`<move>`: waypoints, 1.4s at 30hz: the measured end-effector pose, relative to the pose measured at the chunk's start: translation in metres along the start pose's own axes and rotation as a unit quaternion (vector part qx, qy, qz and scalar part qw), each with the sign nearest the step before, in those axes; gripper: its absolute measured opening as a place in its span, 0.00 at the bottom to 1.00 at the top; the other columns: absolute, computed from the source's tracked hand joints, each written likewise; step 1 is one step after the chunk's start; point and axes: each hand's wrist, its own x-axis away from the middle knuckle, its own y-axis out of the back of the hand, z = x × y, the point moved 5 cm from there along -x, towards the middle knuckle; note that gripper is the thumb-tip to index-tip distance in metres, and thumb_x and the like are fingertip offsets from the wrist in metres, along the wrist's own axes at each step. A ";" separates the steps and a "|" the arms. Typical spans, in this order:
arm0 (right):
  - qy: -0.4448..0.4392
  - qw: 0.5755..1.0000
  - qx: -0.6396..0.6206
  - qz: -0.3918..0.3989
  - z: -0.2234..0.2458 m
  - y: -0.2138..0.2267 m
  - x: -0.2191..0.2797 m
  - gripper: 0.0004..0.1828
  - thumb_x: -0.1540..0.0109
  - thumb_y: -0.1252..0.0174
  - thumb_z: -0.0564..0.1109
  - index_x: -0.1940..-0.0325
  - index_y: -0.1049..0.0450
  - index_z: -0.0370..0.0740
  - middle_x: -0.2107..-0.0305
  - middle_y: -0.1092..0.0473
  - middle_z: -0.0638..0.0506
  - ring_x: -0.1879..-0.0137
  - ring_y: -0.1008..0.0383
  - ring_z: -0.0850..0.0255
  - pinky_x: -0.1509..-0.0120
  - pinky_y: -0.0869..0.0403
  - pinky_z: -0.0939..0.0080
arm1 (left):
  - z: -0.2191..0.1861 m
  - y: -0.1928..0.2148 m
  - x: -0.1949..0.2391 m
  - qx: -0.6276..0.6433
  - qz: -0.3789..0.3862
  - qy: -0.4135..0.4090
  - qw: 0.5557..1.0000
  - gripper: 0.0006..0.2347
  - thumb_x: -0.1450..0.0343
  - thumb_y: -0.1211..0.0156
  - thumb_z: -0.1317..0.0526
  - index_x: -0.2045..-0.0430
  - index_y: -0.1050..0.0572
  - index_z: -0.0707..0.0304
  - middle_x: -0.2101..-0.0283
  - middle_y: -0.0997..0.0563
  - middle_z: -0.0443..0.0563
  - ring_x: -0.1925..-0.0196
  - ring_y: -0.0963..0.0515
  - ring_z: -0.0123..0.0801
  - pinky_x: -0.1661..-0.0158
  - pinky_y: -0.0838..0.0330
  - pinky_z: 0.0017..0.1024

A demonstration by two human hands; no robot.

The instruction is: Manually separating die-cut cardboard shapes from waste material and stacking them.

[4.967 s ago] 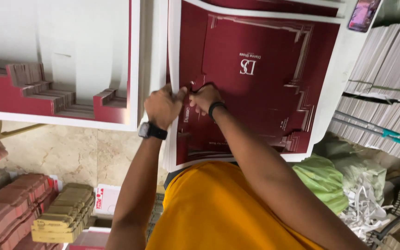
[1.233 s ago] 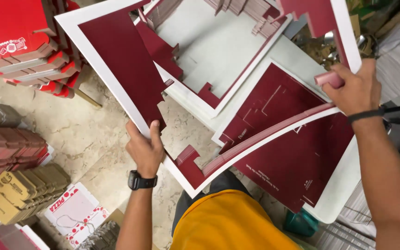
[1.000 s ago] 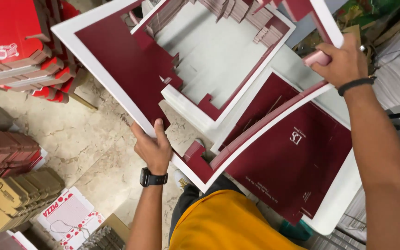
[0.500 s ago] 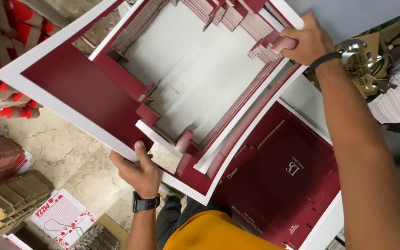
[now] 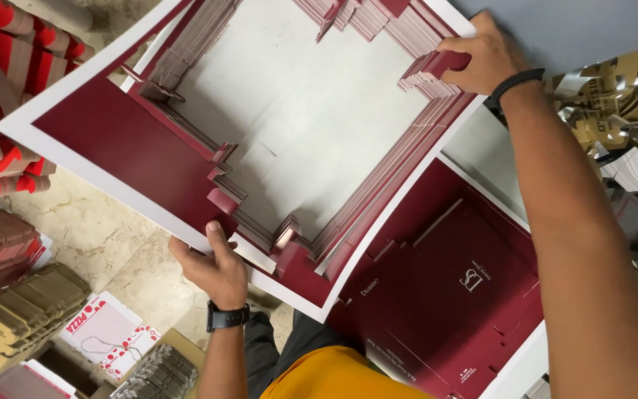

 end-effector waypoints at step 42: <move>0.138 0.967 0.209 -0.054 -0.050 -0.052 -0.006 0.28 0.37 0.27 0.67 0.36 0.13 0.59 0.46 0.19 0.55 0.38 0.24 0.61 0.47 0.20 0.68 | 0.051 -0.036 -0.020 0.310 0.074 0.249 0.914 0.11 0.26 0.40 0.55 0.54 0.31 0.53 0.57 0.25 0.41 0.59 0.26 0.26 0.66 0.25 0.29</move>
